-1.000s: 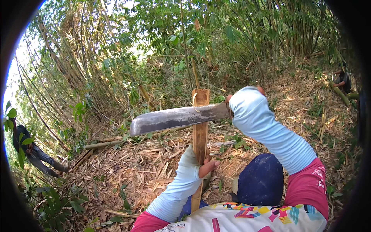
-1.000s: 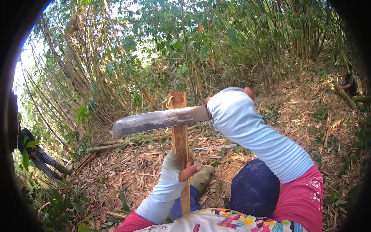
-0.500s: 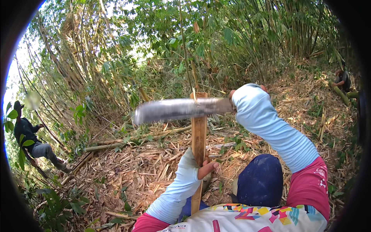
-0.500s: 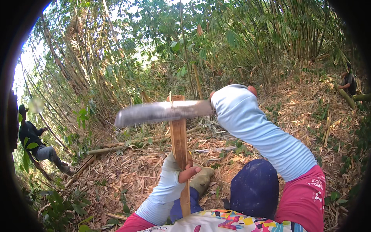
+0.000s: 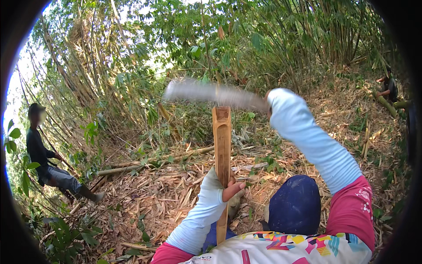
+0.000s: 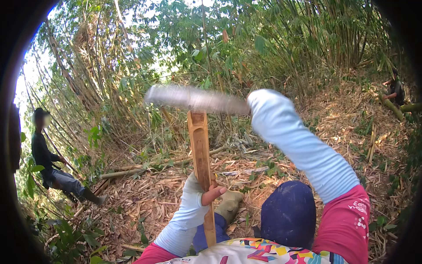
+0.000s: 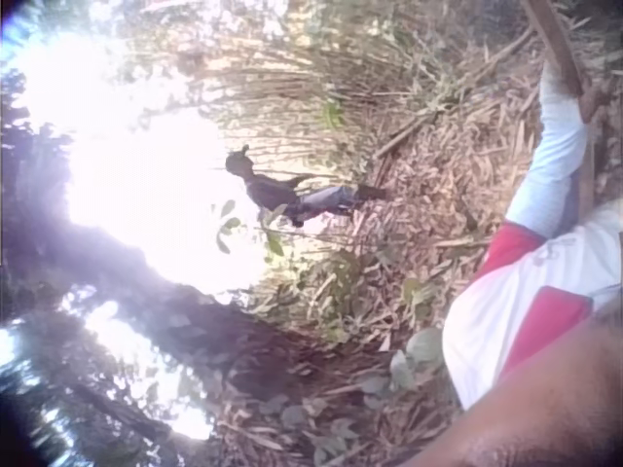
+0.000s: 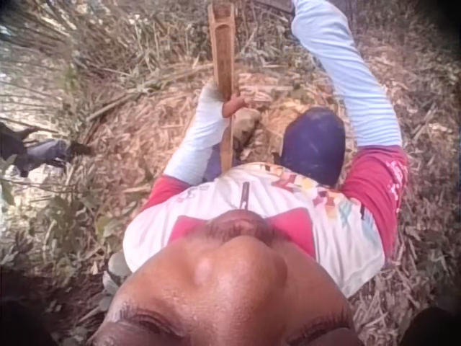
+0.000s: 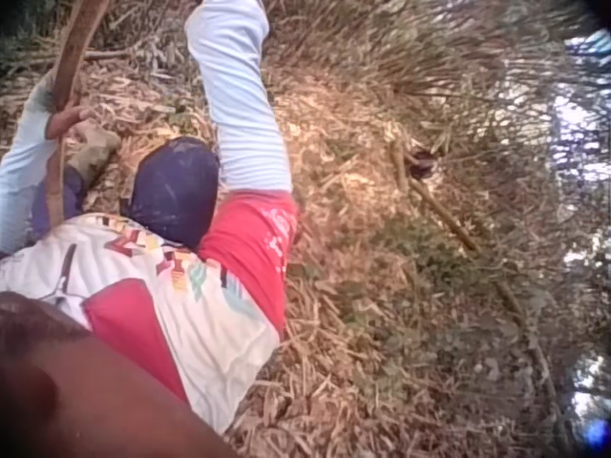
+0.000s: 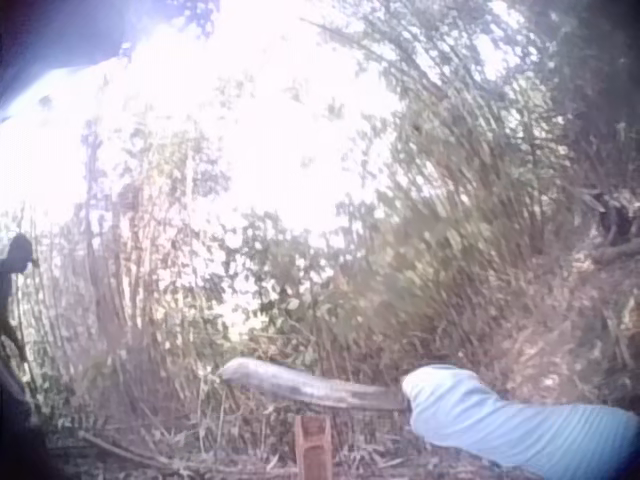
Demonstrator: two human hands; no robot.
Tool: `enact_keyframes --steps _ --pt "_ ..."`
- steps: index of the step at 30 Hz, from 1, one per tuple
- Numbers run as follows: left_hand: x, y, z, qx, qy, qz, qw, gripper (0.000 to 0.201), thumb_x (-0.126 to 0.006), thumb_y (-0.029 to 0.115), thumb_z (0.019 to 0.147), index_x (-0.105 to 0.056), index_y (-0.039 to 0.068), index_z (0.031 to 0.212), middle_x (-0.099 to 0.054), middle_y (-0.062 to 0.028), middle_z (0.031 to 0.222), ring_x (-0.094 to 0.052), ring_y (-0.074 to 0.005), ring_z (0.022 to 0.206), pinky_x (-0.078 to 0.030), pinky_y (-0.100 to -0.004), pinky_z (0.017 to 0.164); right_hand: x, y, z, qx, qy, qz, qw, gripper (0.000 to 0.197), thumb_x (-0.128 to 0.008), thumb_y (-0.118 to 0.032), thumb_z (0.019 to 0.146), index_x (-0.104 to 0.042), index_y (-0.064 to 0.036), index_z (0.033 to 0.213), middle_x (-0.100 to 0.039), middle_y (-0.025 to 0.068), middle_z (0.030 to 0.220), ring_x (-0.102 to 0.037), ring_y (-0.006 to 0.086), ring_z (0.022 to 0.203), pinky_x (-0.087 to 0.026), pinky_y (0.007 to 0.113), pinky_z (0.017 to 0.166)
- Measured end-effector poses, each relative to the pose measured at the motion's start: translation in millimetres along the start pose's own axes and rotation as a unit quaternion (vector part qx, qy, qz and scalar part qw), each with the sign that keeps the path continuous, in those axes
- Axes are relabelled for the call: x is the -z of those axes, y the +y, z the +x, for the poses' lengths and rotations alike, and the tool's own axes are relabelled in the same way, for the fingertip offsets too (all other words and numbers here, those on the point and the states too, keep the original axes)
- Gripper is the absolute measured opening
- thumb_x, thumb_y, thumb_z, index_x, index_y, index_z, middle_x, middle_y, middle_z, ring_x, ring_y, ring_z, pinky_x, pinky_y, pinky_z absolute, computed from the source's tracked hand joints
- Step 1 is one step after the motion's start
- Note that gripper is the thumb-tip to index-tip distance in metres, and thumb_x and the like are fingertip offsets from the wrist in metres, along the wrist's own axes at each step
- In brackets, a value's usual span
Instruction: The person sits on the forest floor and uses a machete to split a bamboo stalk lengthwise and then hollow out the interior. They repeatedly strike the bamboo to remove the inner pith and smooth the walls of the resulting trough.
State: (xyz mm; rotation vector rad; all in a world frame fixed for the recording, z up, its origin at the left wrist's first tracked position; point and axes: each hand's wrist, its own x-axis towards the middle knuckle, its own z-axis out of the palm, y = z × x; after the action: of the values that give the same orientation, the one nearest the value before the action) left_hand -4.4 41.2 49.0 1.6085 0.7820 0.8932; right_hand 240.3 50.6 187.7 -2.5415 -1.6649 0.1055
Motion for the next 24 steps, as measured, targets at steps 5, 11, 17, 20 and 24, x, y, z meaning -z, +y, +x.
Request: enact_keyframes --steps 5,11,17,20,24 --pt "0 1 10 -0.029 -0.021 0.015 0.999 0.042 -0.086 0.007 0.069 -0.054 0.005 0.096 -0.054 0.0025 0.072 -0.052 -0.0074 0.066 -0.046 -0.0233 0.06 -75 121 92 -0.086 0.206 0.357 0.907 0.017 -0.065 -0.011 0.082 -0.059 -0.0053 0.097 -0.063 0.0075 0.076 -0.061 0.0188 0.068 -0.05 0.034 0.059" --pt "7 3 11 -0.014 -0.023 0.0 1.0 0.043 -0.086 0.008 0.068 -0.054 0.005 0.097 -0.053 0.0028 0.069 -0.052 -0.0072 0.064 -0.046 -0.0243 0.059 -174 106 59 0.0 0.01 0.572 0.82 0.028 -0.081 -0.016 0.07 -0.061 -0.0021 0.084 -0.059 0.0072 0.061 -0.056 0.0144 0.053 -0.046 0.033 0.048" --pt "12 -4 12 -0.008 -0.02 -0.027 0.999 0.04 -0.084 0.006 0.07 -0.053 0.006 0.096 -0.053 0.0029 0.07 -0.052 -0.0075 0.065 -0.046 -0.0242 0.06 -195 92 49 -0.028 -0.054 0.652 0.756 0.028 -0.076 -0.014 0.076 -0.056 -0.0012 0.09 -0.059 0.0068 0.066 -0.054 0.0137 0.051 -0.045 0.032 0.047" --pt "11 2 12 -0.017 -0.035 -0.032 0.999 0.042 -0.085 0.009 0.07 -0.052 0.006 0.096 -0.052 0.0033 0.07 -0.051 -0.0069 0.066 -0.046 -0.0238 0.061 -174 83 24 -0.027 0.016 0.651 0.758 0.034 -0.077 -0.017 0.076 -0.055 -0.0011 0.095 -0.058 0.0053 0.071 -0.054 0.0123 0.055 -0.045 0.032 0.048" --pt "10 2 13 -0.032 -0.045 0.0 0.998 0.042 -0.084 0.017 0.072 -0.052 0.006 0.097 -0.051 0.0042 0.07 -0.048 -0.0064 0.066 -0.041 -0.022 0.061 -148 65 -4 0.014 0.085 0.637 0.766 0.032 -0.076 -0.016 0.078 -0.053 -0.0037 0.097 -0.057 0.0034 0.071 -0.054 0.0113 0.059 -0.045 0.029 0.052"
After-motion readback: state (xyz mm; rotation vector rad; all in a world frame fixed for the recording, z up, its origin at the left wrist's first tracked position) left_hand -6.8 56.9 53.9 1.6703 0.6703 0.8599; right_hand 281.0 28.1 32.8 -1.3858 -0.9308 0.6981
